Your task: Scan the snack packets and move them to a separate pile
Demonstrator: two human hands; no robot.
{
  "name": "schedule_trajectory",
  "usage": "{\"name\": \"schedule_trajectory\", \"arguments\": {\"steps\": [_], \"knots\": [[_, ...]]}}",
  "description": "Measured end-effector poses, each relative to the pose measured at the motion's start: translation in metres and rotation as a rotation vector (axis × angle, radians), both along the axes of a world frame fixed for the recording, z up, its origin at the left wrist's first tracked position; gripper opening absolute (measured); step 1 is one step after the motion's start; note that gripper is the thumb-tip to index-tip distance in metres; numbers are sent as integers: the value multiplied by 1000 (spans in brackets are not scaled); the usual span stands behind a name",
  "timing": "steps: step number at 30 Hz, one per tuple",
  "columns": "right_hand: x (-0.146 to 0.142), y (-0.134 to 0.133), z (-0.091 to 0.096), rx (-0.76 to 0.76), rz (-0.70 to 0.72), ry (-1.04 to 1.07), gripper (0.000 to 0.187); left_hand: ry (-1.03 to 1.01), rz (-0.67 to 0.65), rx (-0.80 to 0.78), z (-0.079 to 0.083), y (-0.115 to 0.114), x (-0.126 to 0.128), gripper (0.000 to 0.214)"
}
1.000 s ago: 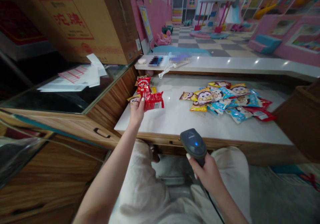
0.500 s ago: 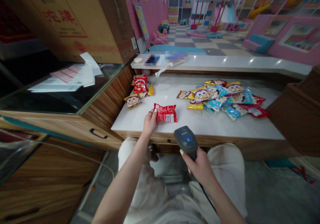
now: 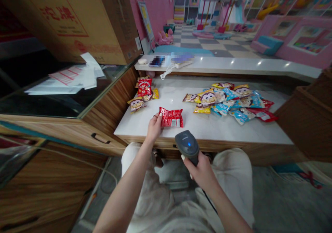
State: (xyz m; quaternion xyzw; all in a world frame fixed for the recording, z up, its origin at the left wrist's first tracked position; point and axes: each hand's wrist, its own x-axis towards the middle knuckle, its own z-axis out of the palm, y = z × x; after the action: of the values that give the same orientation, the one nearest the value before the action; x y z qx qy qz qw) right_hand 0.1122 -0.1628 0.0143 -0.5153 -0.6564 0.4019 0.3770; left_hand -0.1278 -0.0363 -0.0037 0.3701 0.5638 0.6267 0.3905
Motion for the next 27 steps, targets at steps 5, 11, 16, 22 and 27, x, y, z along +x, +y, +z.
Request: {"name": "schedule_trajectory", "arguments": {"steps": [5,11,16,22,27], "knots": [[1,-1,-3,-17,15,-3,22,-48,-20,21,-3,1,-1,36],[1,-2,-3,-19,2,-12,21,-17,-11,19,-7,2,-3,39],[4,-3,2,-25,-8,-4,20,-21,-25,41,-6,2,-3,43],[25,-3,8,5,-46,20,20,-10,23,11,-6,12,-2,46],[44,-4,-4,-63,-92,44,24,56,-15,198,5,54,24,52]]}}
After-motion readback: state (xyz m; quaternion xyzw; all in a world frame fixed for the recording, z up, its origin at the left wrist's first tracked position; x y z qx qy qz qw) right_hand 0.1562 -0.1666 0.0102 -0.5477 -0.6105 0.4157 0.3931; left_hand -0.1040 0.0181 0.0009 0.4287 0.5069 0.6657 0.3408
